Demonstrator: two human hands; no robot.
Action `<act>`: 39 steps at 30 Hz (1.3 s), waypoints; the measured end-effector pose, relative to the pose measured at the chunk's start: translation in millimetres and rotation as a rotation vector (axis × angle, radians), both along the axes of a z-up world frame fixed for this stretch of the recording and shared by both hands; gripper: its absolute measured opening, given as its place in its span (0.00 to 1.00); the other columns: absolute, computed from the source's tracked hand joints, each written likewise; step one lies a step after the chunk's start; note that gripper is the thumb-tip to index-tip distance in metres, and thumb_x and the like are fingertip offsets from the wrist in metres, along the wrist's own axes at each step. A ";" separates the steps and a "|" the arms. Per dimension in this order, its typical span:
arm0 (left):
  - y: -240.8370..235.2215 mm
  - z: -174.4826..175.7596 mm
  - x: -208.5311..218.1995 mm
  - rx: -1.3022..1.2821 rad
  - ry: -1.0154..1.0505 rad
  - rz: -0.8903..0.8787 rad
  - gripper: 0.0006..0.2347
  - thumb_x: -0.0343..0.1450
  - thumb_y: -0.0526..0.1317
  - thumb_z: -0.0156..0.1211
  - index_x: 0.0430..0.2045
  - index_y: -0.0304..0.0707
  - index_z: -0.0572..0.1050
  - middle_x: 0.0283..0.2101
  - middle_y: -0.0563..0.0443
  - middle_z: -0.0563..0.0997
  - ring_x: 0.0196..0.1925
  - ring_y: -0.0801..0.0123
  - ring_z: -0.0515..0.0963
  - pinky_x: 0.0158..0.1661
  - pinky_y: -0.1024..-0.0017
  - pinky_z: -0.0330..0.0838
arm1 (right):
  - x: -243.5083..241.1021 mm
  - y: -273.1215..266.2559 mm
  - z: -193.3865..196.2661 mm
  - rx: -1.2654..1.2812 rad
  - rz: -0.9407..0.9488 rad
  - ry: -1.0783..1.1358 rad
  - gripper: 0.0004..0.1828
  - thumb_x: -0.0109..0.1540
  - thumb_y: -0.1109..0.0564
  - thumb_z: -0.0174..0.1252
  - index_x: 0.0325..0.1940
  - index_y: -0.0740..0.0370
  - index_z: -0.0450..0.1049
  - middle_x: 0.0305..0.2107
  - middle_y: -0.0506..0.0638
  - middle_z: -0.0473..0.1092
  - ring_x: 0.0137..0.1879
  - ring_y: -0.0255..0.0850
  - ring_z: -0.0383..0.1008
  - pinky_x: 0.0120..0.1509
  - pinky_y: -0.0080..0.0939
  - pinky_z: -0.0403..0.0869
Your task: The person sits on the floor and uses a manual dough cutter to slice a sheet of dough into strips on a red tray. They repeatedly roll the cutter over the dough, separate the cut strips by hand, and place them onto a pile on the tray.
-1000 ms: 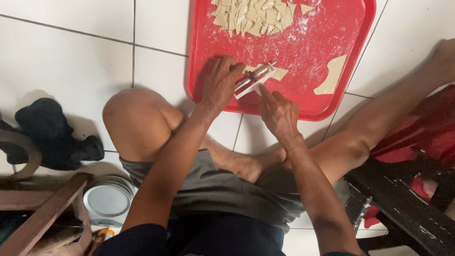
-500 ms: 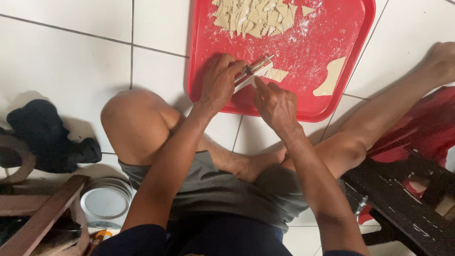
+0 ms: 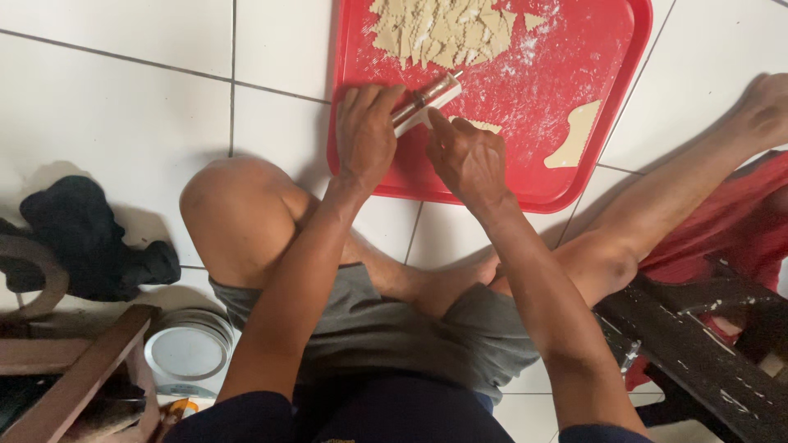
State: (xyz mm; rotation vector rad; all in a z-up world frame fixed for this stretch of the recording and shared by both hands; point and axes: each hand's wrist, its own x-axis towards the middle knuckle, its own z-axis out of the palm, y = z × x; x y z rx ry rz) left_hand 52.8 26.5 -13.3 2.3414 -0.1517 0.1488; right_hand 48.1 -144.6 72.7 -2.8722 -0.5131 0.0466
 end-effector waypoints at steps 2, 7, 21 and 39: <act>4.0 -7.0 -2.1 -0.029 -0.004 0.021 0.19 0.63 0.25 0.57 0.45 0.46 0.77 0.40 0.51 0.74 0.43 0.55 0.74 0.43 0.62 0.70 | -2.1 -4.2 1.6 0.030 -0.016 -0.006 0.15 0.60 0.53 0.56 0.51 0.48 0.78 0.20 0.49 0.71 0.25 0.50 0.77 0.27 0.49 0.75; 6.1 4.6 -8.9 -0.162 0.045 0.086 0.18 0.64 0.23 0.53 0.45 0.44 0.76 0.38 0.47 0.73 0.41 0.50 0.75 0.42 0.59 0.71 | -23.8 -4.7 -0.6 0.087 -0.041 -0.065 0.18 0.61 0.56 0.56 0.55 0.50 0.77 0.21 0.54 0.71 0.25 0.53 0.76 0.28 0.55 0.75; 12.6 3.8 -32.1 -0.256 0.098 0.103 0.17 0.66 0.24 0.48 0.45 0.40 0.78 0.41 0.43 0.77 0.48 0.48 0.77 0.53 0.58 0.69 | -43.0 -15.0 -26.8 0.176 -0.132 -0.119 0.16 0.66 0.47 0.52 0.58 0.41 0.73 0.22 0.49 0.70 0.25 0.48 0.76 0.26 0.49 0.74; -61.8 64.5 -54.0 -1.837 1.086 -0.018 0.17 0.74 0.41 0.52 0.58 0.39 0.70 0.56 0.42 0.77 0.59 0.59 0.76 0.58 0.62 0.71 | -124.3 -42.8 -24.9 0.526 -0.190 -0.290 0.20 0.65 0.54 0.55 0.62 0.56 0.72 0.29 0.52 0.72 0.32 0.47 0.76 0.34 0.44 0.76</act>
